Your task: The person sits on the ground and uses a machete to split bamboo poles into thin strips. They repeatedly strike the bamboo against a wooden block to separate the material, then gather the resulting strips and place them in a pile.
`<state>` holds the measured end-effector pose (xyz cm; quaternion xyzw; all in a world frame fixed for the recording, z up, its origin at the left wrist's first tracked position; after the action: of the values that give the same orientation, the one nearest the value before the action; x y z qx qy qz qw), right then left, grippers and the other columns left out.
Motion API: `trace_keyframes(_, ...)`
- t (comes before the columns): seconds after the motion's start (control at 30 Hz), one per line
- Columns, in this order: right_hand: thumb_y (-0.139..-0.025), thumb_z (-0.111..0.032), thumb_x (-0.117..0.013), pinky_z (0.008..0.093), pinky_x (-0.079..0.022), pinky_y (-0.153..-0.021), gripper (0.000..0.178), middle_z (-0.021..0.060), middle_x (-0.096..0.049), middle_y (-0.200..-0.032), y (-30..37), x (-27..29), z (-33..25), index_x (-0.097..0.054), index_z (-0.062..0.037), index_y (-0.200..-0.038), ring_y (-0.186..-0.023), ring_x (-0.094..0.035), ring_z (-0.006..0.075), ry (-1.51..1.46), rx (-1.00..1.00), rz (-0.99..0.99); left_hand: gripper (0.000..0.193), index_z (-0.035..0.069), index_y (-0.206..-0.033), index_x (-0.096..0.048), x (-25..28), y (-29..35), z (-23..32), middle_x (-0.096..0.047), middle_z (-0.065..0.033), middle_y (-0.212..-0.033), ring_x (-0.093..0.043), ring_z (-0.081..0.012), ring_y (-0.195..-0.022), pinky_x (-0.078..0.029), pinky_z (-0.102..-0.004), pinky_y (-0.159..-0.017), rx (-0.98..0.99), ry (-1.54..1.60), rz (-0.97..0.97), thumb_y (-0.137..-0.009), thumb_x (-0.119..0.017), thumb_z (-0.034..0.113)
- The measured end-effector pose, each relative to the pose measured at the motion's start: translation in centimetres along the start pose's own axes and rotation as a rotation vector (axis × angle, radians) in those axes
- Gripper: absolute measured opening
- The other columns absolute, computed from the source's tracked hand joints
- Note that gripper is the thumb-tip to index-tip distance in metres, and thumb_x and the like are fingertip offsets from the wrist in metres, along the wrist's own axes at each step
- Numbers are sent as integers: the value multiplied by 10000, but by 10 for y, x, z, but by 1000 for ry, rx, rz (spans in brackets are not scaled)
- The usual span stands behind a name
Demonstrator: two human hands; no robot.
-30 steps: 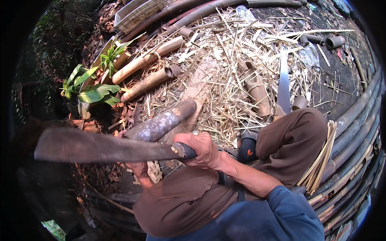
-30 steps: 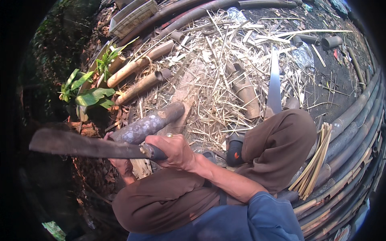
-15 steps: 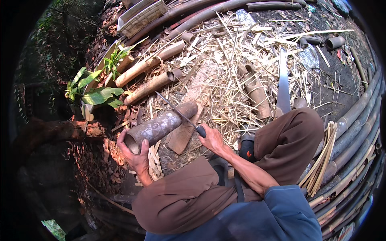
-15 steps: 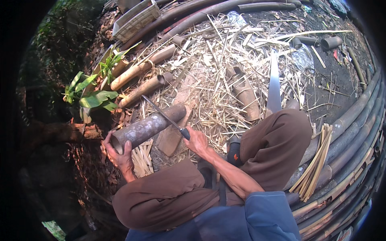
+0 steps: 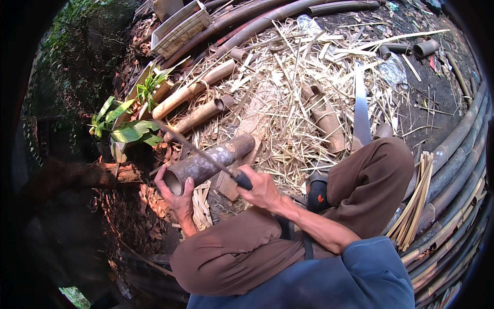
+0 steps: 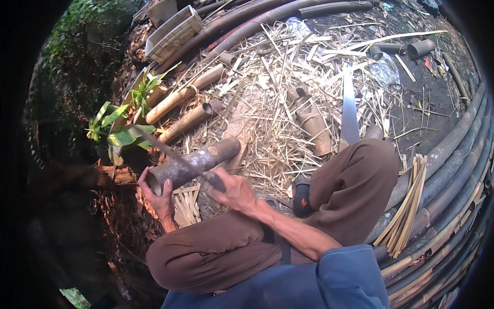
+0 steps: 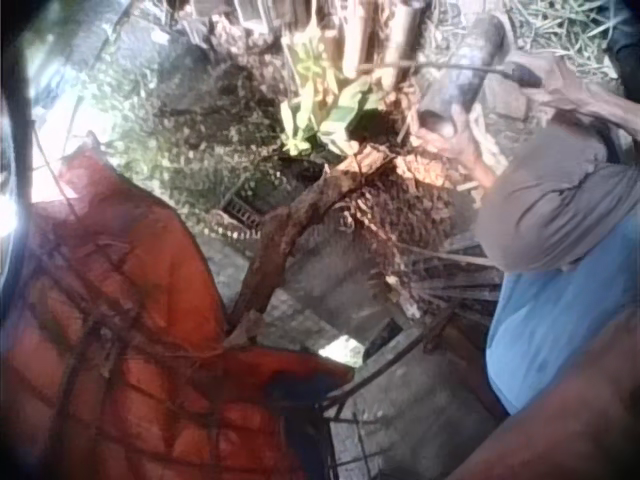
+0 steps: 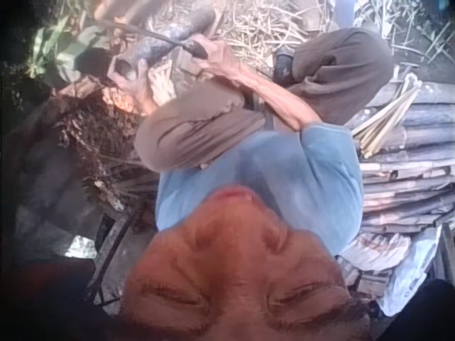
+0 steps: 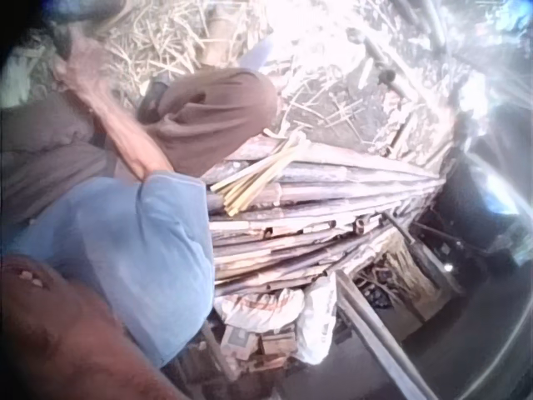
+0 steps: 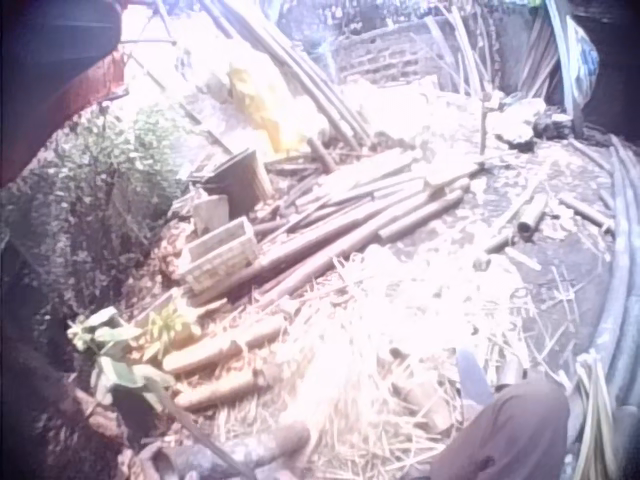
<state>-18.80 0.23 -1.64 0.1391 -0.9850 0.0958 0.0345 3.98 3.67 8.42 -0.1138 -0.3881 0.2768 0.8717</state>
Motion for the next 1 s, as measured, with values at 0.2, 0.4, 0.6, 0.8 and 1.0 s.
trace_keyframes(0.2,-785,-114,-668,411,-520,-566,314,154,-662,-741,27,12,141,-582,-37,-1076,-642,-679,276,206,-402,-22,690,68,-1316,-473,-22,1,13,-487,-115,-1276,-469,-247,-1189,-338,-389,-1068,32,43,-31,-691,-763,96)
trace_keyframes(0.4,-801,-214,-644,480,-492,-568,355,218,-627,-708,16,19,99,-525,-74,-1105,-640,-638,422,208,-307,55,717,53,-1353,-449,15,19,-38,-468,-98,-1320,-445,-241,-1241,-325,-403,-1086,58,490,48,-811,-695,453)
trace_keyframes(0.6,-817,-222,-617,450,-486,-576,328,175,-607,-651,26,50,86,-536,-74,-1097,-603,-636,340,176,-291,123,880,-5,-1387,-427,4,101,-76,-377,-221,-1467,-394,-319,-1346,-298,-453,-1132,662,1559,-279,-867,-511,700)
trace_keyframes(0.8,-801,-243,-582,417,-474,-626,272,167,-603,-700,37,49,114,-573,-13,-945,-645,-595,286,123,-535,183,910,-7,-1398,-399,-81,212,-103,-408,-199,-1430,-443,-302,-1284,-327,-437,-1112,1282,1338,-560,-820,-617,662)
trace_keyframes(1.0,-798,-243,-620,387,-456,-616,270,135,-592,-700,36,59,108,-589,-13,-936,-635,-562,237,186,-495,198,963,-9,-1409,-372,-101,173,-104,-438,-177,-1394,-492,-285,-1222,-355,-421,-1093,1052,985,-508,-773,-722,624)
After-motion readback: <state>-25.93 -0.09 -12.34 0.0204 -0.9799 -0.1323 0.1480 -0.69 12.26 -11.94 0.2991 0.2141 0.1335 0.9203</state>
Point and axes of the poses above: each hand's wrist, its own y-axis away from the middle knuckle, its own x-axis out of the back of the hand, z = x × y, the point moved 8 cm from there along -y, towards the middle knuckle
